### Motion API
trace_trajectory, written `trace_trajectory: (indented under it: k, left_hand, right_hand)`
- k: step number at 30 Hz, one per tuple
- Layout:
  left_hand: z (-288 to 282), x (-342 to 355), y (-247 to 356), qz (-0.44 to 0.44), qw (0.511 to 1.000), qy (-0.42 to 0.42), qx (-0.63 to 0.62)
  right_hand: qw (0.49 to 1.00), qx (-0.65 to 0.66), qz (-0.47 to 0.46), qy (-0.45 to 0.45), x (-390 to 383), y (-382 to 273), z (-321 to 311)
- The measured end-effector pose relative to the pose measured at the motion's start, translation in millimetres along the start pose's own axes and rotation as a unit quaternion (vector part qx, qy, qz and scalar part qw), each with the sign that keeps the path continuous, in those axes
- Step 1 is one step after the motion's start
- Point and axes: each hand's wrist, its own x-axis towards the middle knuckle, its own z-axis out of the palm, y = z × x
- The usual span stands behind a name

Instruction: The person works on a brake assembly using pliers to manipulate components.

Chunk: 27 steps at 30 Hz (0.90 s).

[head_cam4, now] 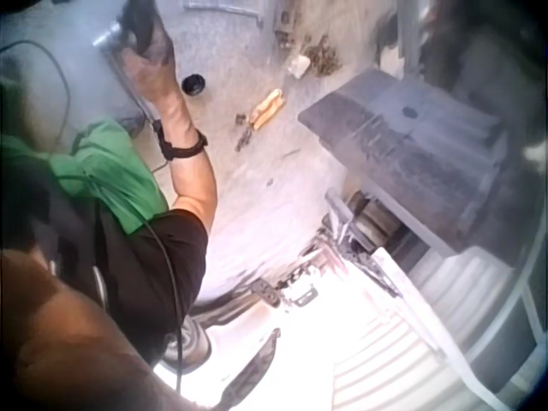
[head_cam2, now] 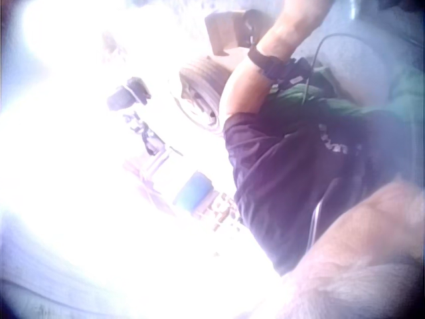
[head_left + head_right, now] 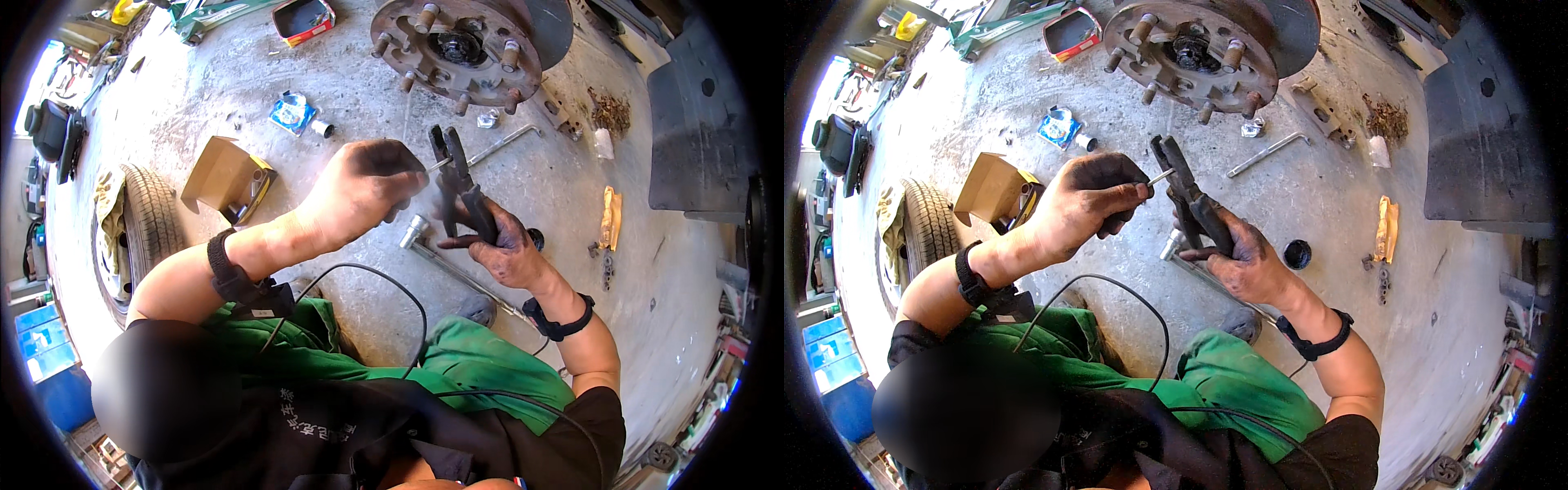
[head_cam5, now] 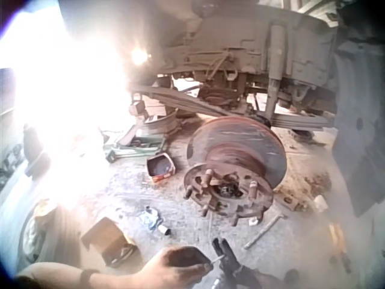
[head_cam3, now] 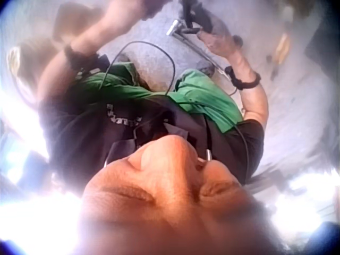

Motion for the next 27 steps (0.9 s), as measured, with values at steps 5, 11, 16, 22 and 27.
trace_trajectory:
  k: [5, 11, 16, 22, 27]
  left_hand:
    - [0.8, -1.9, 2.1, -0.006, 1.000, -0.004, -0.009]
    - [1.5, -1.2, 2.8, -0.028, 0.999, -0.024, -0.003]
    - [0.8, 5.7, -1.2, -0.051, 0.995, -0.042, -0.078]
    - [-3.1, 11.7, -6.8, -0.071, 0.984, -0.068, -0.148]
    - [-8.0, 14.3, -9.9, -0.051, 0.987, -0.089, -0.123]
  right_hand:
    - [0.972, -0.222, -0.067, 0.037, 2.6, -3.1, 0.7]
    - [0.929, -0.357, -0.094, 0.040, 2.7, -5.1, -8.3]
    - [0.898, -0.426, -0.102, 0.042, 4.3, -13.2, -9.5]
    - [0.911, -0.397, -0.103, 0.037, 4.9, -5.9, -11.0]
    - [0.935, -0.327, -0.132, 0.050, 5.7, 2.7, -8.2]
